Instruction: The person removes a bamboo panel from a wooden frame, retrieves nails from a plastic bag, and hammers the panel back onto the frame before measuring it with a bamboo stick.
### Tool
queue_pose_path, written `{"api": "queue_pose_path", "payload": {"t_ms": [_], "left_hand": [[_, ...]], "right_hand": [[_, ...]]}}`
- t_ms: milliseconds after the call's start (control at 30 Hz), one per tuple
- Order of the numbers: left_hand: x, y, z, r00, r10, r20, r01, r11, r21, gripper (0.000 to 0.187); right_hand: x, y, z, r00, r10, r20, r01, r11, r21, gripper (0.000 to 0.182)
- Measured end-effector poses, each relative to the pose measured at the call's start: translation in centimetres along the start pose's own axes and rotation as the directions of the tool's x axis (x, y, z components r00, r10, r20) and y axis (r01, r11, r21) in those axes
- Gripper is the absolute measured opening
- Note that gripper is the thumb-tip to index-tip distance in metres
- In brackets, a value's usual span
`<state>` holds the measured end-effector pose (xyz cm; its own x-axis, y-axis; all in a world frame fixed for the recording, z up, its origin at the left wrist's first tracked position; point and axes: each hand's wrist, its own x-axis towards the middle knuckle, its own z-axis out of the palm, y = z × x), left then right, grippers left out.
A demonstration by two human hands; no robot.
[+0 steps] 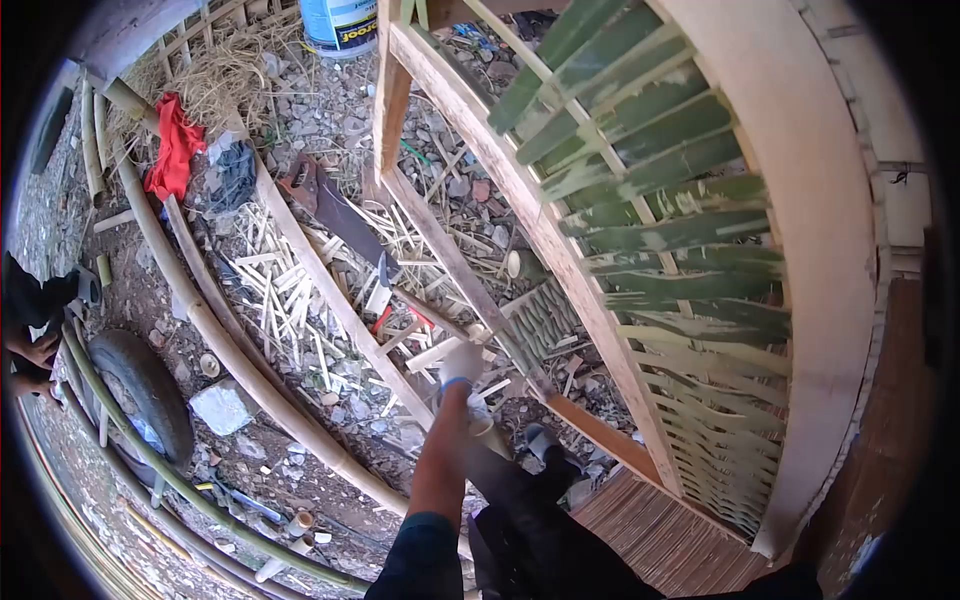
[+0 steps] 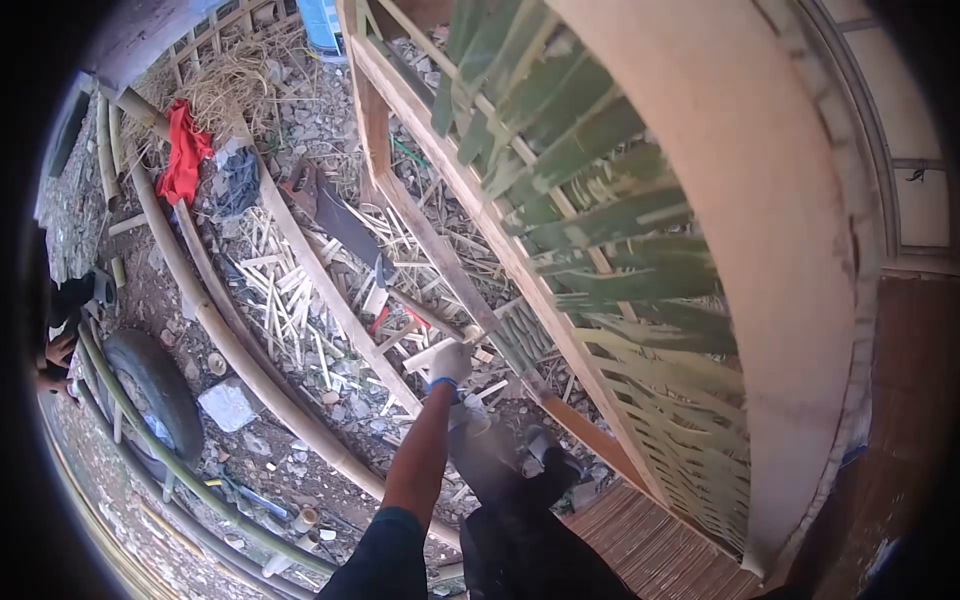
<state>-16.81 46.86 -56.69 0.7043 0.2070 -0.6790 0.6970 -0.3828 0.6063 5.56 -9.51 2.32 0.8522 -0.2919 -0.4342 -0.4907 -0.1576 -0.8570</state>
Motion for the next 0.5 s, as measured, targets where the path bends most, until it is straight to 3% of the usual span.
{"api": "queue_pose_path", "payload": {"t_ms": [33, 100, 167, 300, 400, 467, 500], "left_hand": [[-0.9, 0.3, 0.8, 0.997, -0.049, -0.059, 0.044, 0.996, -0.072, 0.041], [-4.0, 1.4, -0.3, 0.999, 0.032, -0.002, -0.032, 0.988, -0.148, 0.042], [-8.5, 1.9, -2.0, 0.996, 0.085, -0.042, -0.092, 0.967, -0.239, 0.041], [-15.5, -4.3, -2.3, 0.974, 0.215, -0.068, -0.225, 0.913, -0.340, 0.040], [-22.4, -7.9, -5.4, 0.975, 0.162, -0.152, -0.207, 0.910, -0.358, 0.038], [-28.6, -5.4, -11.3, 0.993, -0.114, 0.010, 0.100, 0.817, -0.568, 0.036], [-30.6, -4.8, -13.5, 0.934, -0.306, 0.187, 0.350, 0.664, -0.661, 0.035]], "right_hand": [[0.0, 0.3, -0.1, 1.000, 0.000, 0.000, 0.000, 1.000, 0.009, 0.077], [0.0, 0.6, -0.5, 1.000, -0.004, 0.001, 0.004, 0.999, 0.032, 0.076], [0.3, 1.0, -0.9, 1.000, -0.009, 0.006, 0.009, 0.998, 0.058, 0.075], [1.6, 1.5, -1.4, 0.999, -0.034, 0.020, 0.032, 0.994, 0.101, 0.074], [2.1, 2.2, -2.4, 0.998, -0.065, 0.018, 0.063, 0.992, 0.109, 0.073], [2.0, 2.9, -2.6, 0.996, -0.086, 0.005, 0.085, 0.992, 0.096, 0.073], [1.8, 3.3, -2.6, 0.995, -0.098, -0.010, 0.099, 0.992, 0.077, 0.073]]}}
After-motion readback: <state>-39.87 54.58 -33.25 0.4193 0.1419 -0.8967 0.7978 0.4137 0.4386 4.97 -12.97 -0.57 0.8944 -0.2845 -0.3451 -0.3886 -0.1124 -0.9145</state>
